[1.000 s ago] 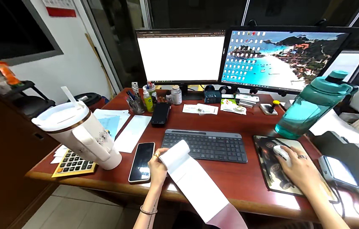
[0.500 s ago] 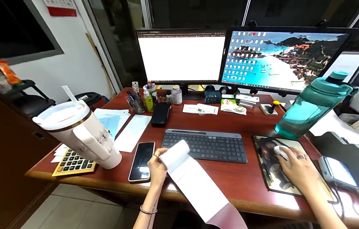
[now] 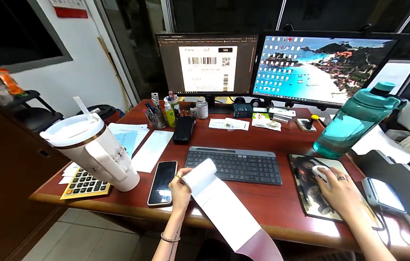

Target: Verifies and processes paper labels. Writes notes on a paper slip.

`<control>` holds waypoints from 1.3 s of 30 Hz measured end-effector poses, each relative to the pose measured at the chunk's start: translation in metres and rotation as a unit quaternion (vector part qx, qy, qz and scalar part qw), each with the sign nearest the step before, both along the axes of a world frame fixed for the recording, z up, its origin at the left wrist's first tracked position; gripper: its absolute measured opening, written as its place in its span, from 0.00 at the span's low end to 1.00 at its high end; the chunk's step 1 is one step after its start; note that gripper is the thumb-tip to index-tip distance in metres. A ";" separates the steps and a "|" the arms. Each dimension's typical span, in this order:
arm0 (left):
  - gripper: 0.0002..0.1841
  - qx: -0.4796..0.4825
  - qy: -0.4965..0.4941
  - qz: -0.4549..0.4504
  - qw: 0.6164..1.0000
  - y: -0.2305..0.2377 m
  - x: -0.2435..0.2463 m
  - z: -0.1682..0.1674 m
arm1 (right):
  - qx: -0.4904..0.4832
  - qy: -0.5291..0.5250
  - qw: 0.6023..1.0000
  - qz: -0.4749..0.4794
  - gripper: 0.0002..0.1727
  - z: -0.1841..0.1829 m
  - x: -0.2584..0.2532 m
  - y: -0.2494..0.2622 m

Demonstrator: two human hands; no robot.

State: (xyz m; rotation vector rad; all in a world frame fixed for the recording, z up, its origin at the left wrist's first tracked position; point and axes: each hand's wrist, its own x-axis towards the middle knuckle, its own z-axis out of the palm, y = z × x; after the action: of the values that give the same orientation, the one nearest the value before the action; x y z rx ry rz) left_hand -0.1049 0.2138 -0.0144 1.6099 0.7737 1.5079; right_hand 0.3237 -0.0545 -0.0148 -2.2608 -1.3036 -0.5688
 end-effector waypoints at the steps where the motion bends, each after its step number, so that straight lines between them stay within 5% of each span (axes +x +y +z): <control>1: 0.11 0.002 -0.002 0.001 1.000 0.000 0.000 0.000 | -0.001 -0.001 1.000 -0.001 0.23 0.001 -0.001 0.000; 33: 0.12 0.014 0.005 0.010 1.000 0.000 0.001 0.000 | -0.004 0.042 0.999 0.004 0.24 -0.002 0.017 0.010; 39: 0.12 0.015 0.009 0.014 1.000 0.000 0.001 0.000 | 0.047 -0.017 0.998 0.029 0.26 0.000 0.008 0.009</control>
State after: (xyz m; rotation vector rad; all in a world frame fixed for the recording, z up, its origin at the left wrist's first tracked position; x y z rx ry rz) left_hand -0.1039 0.2135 -0.0149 1.6430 0.7902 1.5345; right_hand 0.3317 -0.0454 -0.0144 -2.1383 -1.3257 -0.6365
